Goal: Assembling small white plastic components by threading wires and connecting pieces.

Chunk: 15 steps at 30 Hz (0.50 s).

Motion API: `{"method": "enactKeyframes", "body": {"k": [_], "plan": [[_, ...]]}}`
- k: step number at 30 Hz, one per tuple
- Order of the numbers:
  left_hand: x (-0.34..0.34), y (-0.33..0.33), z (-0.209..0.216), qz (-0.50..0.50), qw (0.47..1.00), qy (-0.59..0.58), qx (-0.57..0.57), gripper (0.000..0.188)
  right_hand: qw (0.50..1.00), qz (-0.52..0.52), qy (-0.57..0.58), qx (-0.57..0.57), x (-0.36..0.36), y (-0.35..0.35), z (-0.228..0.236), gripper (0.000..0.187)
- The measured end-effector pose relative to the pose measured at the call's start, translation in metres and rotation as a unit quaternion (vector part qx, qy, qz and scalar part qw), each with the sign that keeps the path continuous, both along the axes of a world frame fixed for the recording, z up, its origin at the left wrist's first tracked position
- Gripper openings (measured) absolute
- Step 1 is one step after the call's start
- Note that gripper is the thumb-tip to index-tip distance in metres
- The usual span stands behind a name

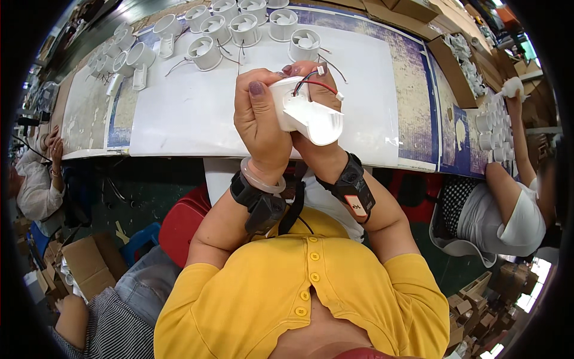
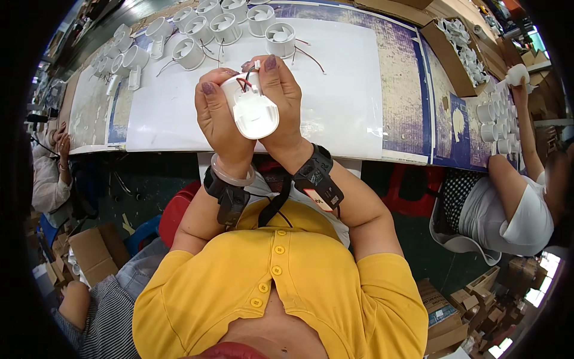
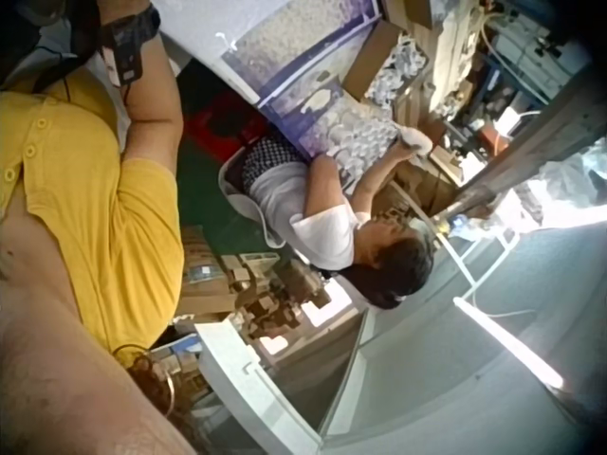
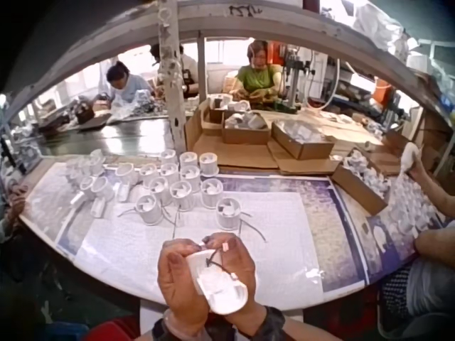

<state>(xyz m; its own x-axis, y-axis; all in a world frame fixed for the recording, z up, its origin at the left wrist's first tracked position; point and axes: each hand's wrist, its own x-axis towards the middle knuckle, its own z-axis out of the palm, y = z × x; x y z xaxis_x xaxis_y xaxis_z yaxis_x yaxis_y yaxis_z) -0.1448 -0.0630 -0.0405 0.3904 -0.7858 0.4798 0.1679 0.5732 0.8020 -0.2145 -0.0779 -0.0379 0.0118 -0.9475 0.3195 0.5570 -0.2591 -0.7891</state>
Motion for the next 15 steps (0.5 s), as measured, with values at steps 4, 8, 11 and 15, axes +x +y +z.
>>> {"method": "enactKeyframes", "body": {"k": [4,8,11,15], "plan": [[0.0,-0.002,-0.004,-0.001,0.998,-0.048,0.03,0.031,0.982,0.08,-0.141,0.092,-0.001,-0.007,-0.003,0.029],[0.003,-0.002,-0.001,0.043,0.986,-0.163,-0.012,0.035,0.917,0.148,-0.301,0.215,-0.009,-0.019,0.004,0.034],[0.013,-0.003,-0.007,0.06,0.97,-0.232,-0.041,0.048,0.886,0.265,-0.34,0.171,-0.018,-0.028,-0.012,0.035],[0.025,-0.003,-0.016,0.035,0.965,-0.258,-0.029,0.069,0.901,0.235,-0.305,0.199,-0.013,-0.023,0.002,0.038]]}}
